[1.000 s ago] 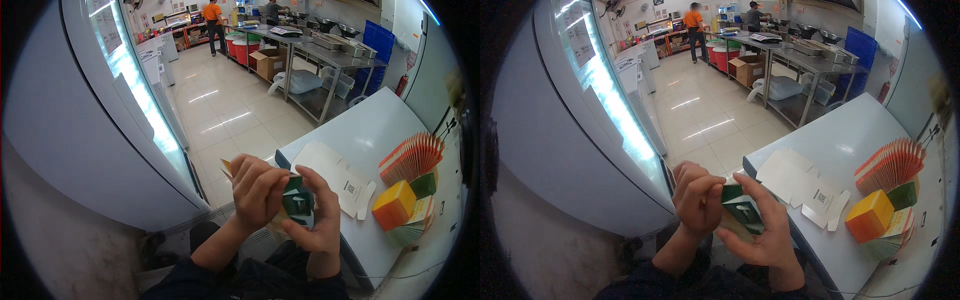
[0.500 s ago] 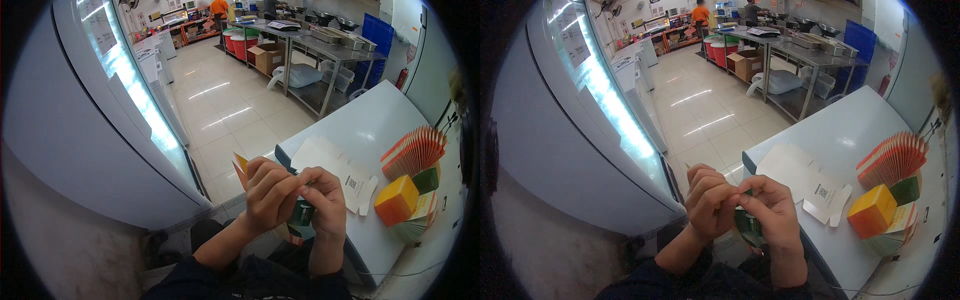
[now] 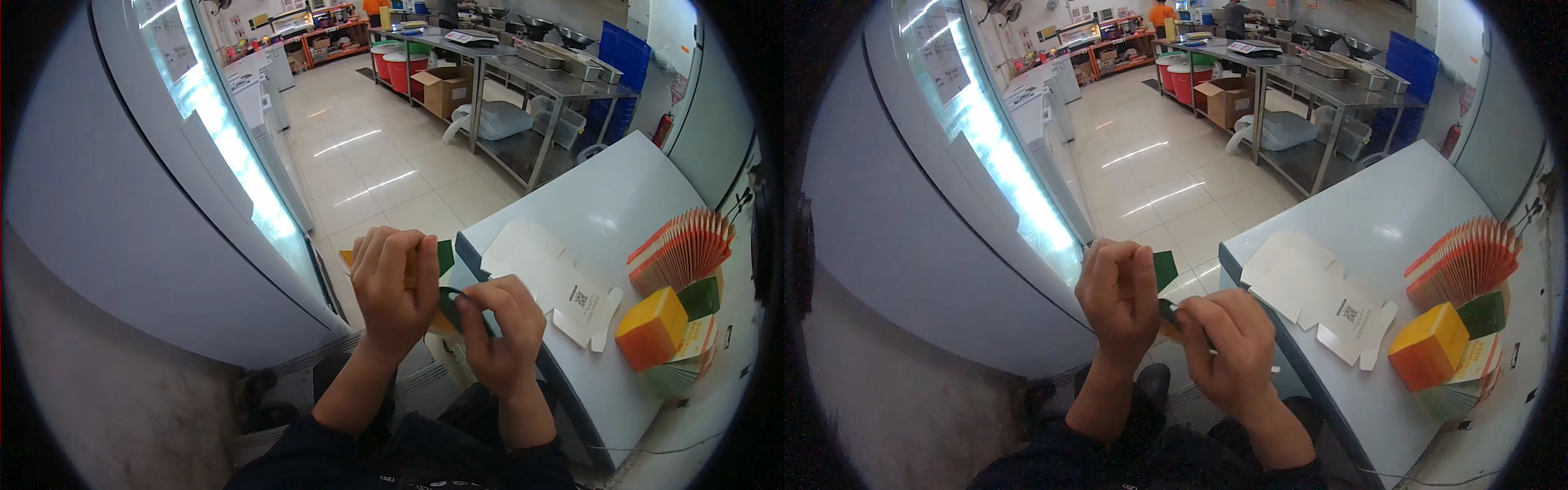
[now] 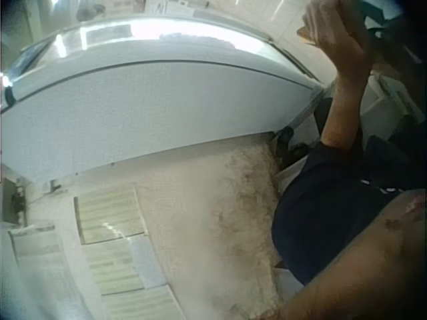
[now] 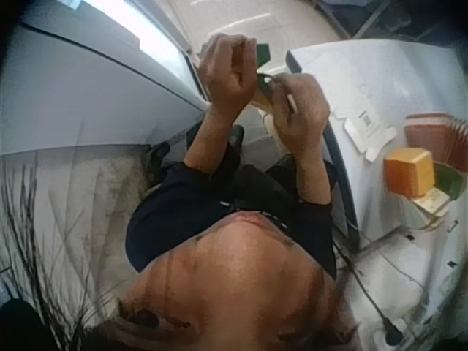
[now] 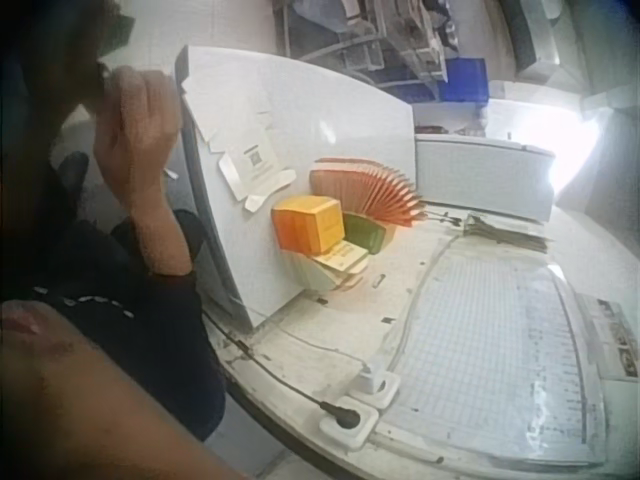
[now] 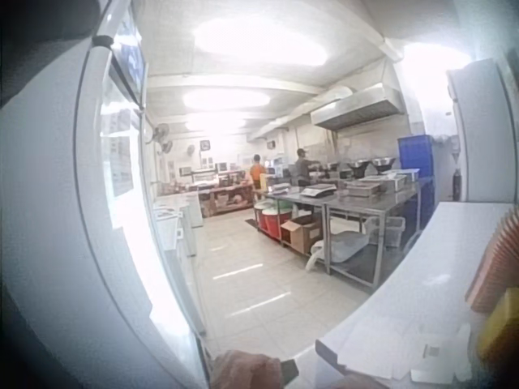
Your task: The person folds and assembles cardboard food boxes by hand, occasionally placing a small green packet inside before stacking the completed containers on a table.
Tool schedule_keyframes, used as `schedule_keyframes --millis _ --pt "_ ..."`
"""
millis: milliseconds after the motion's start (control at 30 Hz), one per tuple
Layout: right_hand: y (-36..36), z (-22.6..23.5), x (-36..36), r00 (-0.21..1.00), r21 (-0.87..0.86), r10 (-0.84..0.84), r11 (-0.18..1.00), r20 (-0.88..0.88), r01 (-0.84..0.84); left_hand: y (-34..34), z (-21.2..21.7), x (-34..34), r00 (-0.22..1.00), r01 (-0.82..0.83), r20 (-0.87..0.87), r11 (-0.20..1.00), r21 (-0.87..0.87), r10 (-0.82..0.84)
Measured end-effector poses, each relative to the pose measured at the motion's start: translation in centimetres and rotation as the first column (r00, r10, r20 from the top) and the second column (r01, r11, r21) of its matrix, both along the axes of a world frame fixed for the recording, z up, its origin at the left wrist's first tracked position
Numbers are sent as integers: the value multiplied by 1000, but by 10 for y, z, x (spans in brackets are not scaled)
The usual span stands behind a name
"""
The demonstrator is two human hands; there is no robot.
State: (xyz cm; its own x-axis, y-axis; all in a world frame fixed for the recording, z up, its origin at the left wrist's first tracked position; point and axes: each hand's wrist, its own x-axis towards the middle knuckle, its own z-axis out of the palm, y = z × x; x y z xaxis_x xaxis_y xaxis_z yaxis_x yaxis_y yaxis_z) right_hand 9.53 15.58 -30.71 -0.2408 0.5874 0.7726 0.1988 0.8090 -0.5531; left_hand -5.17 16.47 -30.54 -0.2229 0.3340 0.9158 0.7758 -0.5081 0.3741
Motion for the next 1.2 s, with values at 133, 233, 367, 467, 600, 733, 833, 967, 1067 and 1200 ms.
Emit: schedule_keyframes --millis 133,233,367,467,600,733,833,967,1067,1200 --pt "8 -3 -1 985 172 -175 970 14 170 -9 8 0 979 202 17 961 -188 -202" --pt "13 1 -1 983 277 -184 945 19 172 -15 14 -4 930 343 -15 879 -332 -368" --pt "12 0 -4 996 253 -89 963 -17 91 -18 16 -8 875 469 56 816 -336 -480" --pt "6 1 -5 999 117 -47 992 -22 49 -18 15 -7 860 498 50 814 -301 -508" --pt "10 3 12 994 66 90 993 61 -94 -17 20 -14 776 590 -25 741 -321 -630" --pt "7 8 19 734 -538 408 503 -543 -677 -19 14 -9 777 593 -57 760 -266 -627" --pt "3 12 20 961 -373 76 911 -267 -175 -24 18 -22 802 546 -55 766 -339 -595" --pt "3 -5 38 926 -49 -185 983 -329 179 -29 22 -21 973 76 198 974 212 -119" --pt "5 12 6 790 -357 43 876 -612 -325 -32 9 -5 962 270 -106 944 192 -253" --pt "30 -6 18 816 -419 -136 897 -562 -138 -1 -13 34 769 494 -195 760 -422 -609"
